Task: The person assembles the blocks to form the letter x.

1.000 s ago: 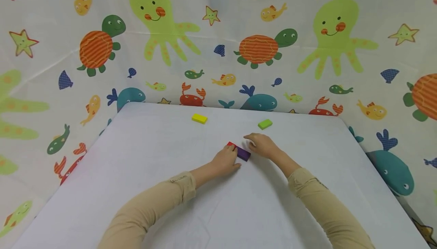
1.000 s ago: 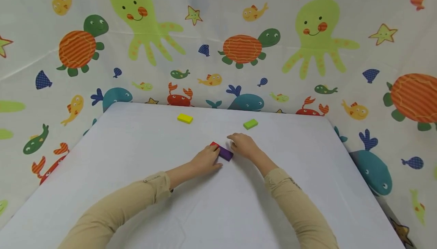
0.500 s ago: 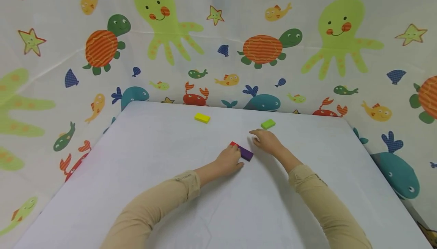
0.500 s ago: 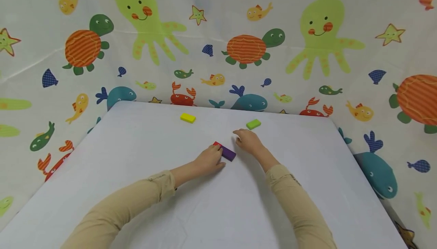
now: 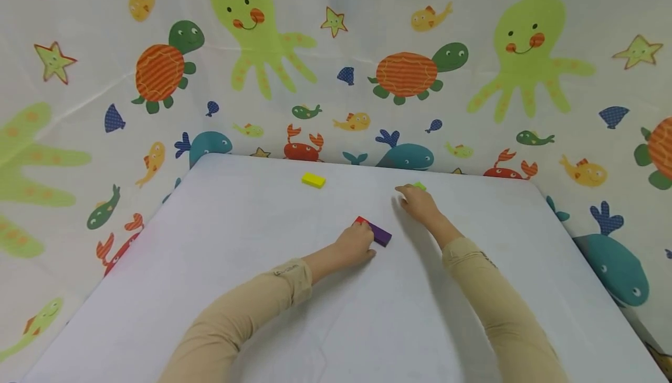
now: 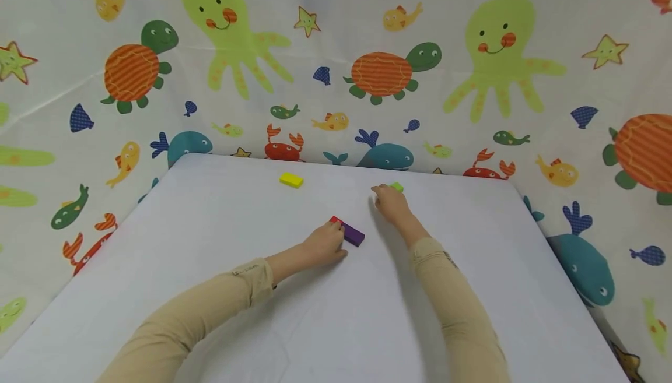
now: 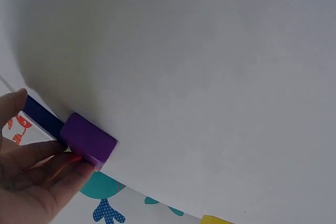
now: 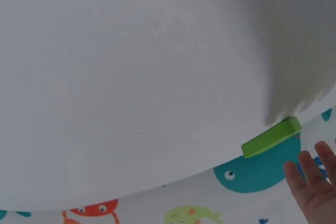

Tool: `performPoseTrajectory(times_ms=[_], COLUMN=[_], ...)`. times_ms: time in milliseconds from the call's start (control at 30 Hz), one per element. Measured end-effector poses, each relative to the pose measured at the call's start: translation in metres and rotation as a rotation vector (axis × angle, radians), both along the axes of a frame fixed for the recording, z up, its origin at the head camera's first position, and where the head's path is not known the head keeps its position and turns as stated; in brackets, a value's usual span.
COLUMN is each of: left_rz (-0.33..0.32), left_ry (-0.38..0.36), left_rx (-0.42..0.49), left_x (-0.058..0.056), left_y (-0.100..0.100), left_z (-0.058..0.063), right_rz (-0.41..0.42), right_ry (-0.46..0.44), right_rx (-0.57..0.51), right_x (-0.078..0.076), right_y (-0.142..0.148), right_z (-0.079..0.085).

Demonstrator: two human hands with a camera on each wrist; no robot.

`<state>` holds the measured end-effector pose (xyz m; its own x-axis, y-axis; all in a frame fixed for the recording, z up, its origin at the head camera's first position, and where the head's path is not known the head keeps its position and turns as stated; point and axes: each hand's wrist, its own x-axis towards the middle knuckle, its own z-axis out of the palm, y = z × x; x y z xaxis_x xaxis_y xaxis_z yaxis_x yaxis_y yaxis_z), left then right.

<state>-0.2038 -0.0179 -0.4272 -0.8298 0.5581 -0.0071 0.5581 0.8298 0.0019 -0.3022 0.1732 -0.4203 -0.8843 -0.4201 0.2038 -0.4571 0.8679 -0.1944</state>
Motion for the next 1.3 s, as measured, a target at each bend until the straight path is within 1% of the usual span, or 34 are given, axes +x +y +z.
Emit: performPoseTrajectory(times_ms=[100,200,267,333,500,567,733,767,800,833,867,933,967,1000,1033,1067,1100,1133,1167,1233,1300], left_rz=[0.005,0.006,0.008,0.01,0.006,0.0,0.0,0.001,0.002,0.002,0.0,-0.009,-0.012,-0.013,-0.012,-0.009,-0.003,0.005,0.013,0.023,0.02], left_ry=[0.012,0.012,0.006,0.0,-0.013,-0.025,-0.057,-0.064,-0.068,-0.074,-0.077,-0.084,-0.088,-0.089,-0.094,-0.1,-0.107,-0.111,-0.116,-0.126,-0.129], left_rx=[0.008,0.006,0.011,0.019,0.036,0.036,0.018,0.012,0.007,0.0,-0.002,-0.007,-0.007,-0.007,-0.006,-0.007,-0.011,-0.015,-0.019,-0.023,-0.023], left_x=[-0.002,-0.004,-0.005,-0.006,-0.007,-0.007,-0.01,-0.01,-0.01,-0.01,-0.01,-0.01,-0.01,-0.01,-0.011,-0.011,-0.011,-0.011,-0.011,-0.011,-0.012], left_y=[0.0,-0.001,-0.001,-0.002,-0.003,-0.002,0.0,0.0,0.001,0.001,0.001,0.002,0.002,0.003,0.003,0.003,0.003,0.002,0.002,0.001,0.001], left_z=[0.003,0.006,0.007,0.008,0.01,0.01,0.009,0.009,0.009,0.01,0.01,0.011,0.011,0.011,0.011,0.01,0.01,0.01,0.009,0.009,0.009], right_rz=[-0.039,-0.088,-0.12,-0.146,-0.186,-0.213,-0.291,-0.3,-0.3,-0.297,-0.292,-0.261,-0.254,-0.251,-0.251,-0.251,-0.261,-0.289,-0.321,-0.359,-0.409], right_ry=[-0.01,-0.058,-0.095,-0.113,-0.142,-0.177,-0.306,-0.337,-0.355,-0.336,-0.315,-0.255,-0.251,-0.245,-0.246,-0.257,-0.27,-0.32,-0.374,-0.389,-0.438], right_rx=[-0.033,-0.081,-0.122,-0.156,-0.178,-0.186,-0.182,-0.172,-0.164,-0.166,-0.167,-0.18,-0.18,-0.182,-0.186,-0.184,-0.178,-0.179,-0.162,-0.162,-0.159], right_x=[-0.012,-0.023,-0.028,-0.032,-0.04,-0.043,-0.047,-0.051,-0.061,-0.076,-0.095,-0.14,-0.162,-0.179,-0.19,-0.193,-0.188,-0.176,-0.162,-0.126,-0.092], right_y=[0.007,0.014,0.019,0.025,0.038,0.043,0.049,0.05,0.055,0.064,0.074,0.1,0.112,0.121,0.126,0.126,0.122,0.112,0.101,0.078,0.056], right_z=[0.004,0.008,0.01,0.011,0.008,0.007,0.008,0.006,-0.002,-0.019,-0.039,-0.089,-0.113,-0.134,-0.147,-0.152,-0.149,-0.136,-0.12,-0.086,-0.048])
